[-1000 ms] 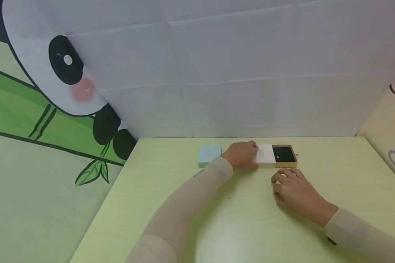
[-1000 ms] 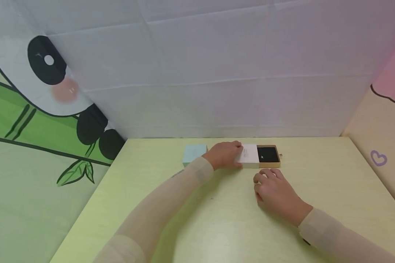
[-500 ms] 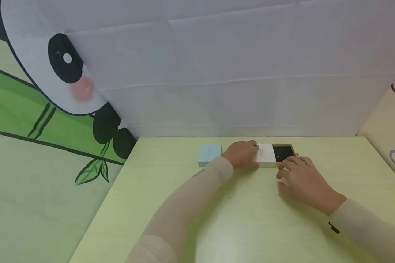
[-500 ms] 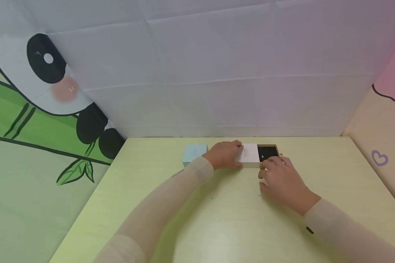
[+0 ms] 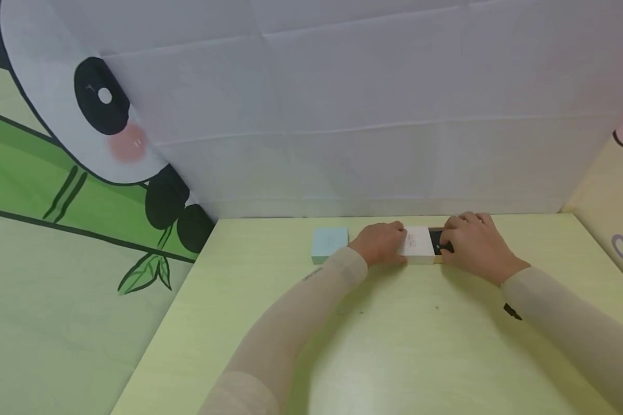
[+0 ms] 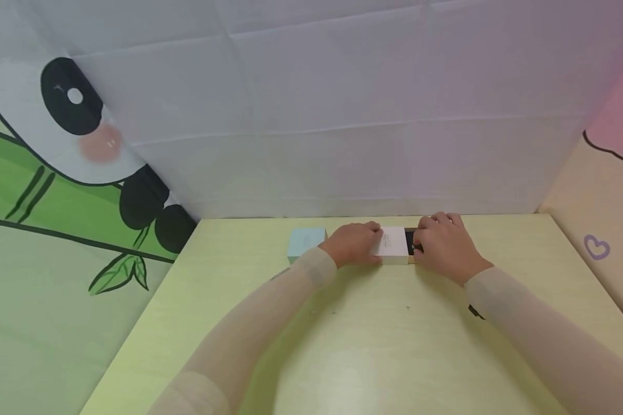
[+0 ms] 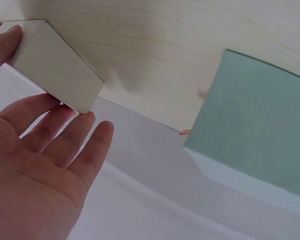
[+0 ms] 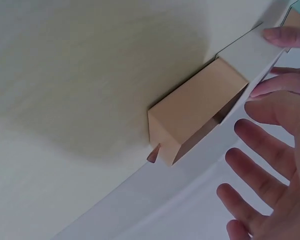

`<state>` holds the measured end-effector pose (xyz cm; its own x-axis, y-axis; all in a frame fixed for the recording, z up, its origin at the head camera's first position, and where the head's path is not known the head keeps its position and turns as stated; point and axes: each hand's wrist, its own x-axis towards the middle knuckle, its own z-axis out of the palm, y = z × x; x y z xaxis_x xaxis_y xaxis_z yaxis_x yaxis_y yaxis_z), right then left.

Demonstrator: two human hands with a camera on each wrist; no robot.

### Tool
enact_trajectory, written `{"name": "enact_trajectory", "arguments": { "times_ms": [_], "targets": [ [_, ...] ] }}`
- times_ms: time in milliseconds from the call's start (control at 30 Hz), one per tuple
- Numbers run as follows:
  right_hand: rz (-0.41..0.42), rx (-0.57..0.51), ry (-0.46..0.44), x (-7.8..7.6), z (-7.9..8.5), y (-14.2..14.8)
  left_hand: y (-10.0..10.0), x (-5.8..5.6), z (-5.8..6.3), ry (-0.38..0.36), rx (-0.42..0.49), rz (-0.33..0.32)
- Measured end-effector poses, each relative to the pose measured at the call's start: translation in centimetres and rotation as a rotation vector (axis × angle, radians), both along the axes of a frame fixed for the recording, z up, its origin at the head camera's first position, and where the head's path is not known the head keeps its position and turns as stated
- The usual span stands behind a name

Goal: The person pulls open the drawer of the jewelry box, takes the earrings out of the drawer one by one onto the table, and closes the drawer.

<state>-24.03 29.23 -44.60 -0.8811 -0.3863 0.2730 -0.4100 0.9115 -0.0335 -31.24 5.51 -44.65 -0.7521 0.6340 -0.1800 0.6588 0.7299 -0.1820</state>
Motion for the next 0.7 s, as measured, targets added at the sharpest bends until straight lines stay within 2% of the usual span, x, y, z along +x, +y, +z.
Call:
{"name": "enact_trajectory", "arguments": {
  "times_ms": [200,333,467,700],
  "targets": [
    [-0.061,-0.032,-0.153,-2.1,0.0,0.0,0.1,-0.1,-0.1,0.004,-0.007,-0.004],
    [-0.098,-0.052,-0.236,-3.0,-0.2,0.0,0.1,-0.2,-0.1,0.004,-0.009,-0.001],
    [-0.114,-0.040,-0.260,-3.4,-0.5,-0.1,0.1,-0.1,-0.1,0.000,-0.008,-0.001],
    [-0.109,-0.028,-0.246,-3.7,-0.8,-0.3,0.2,-0.3,-0.2,0.009,-0.016,-0.002]
  ]
}}
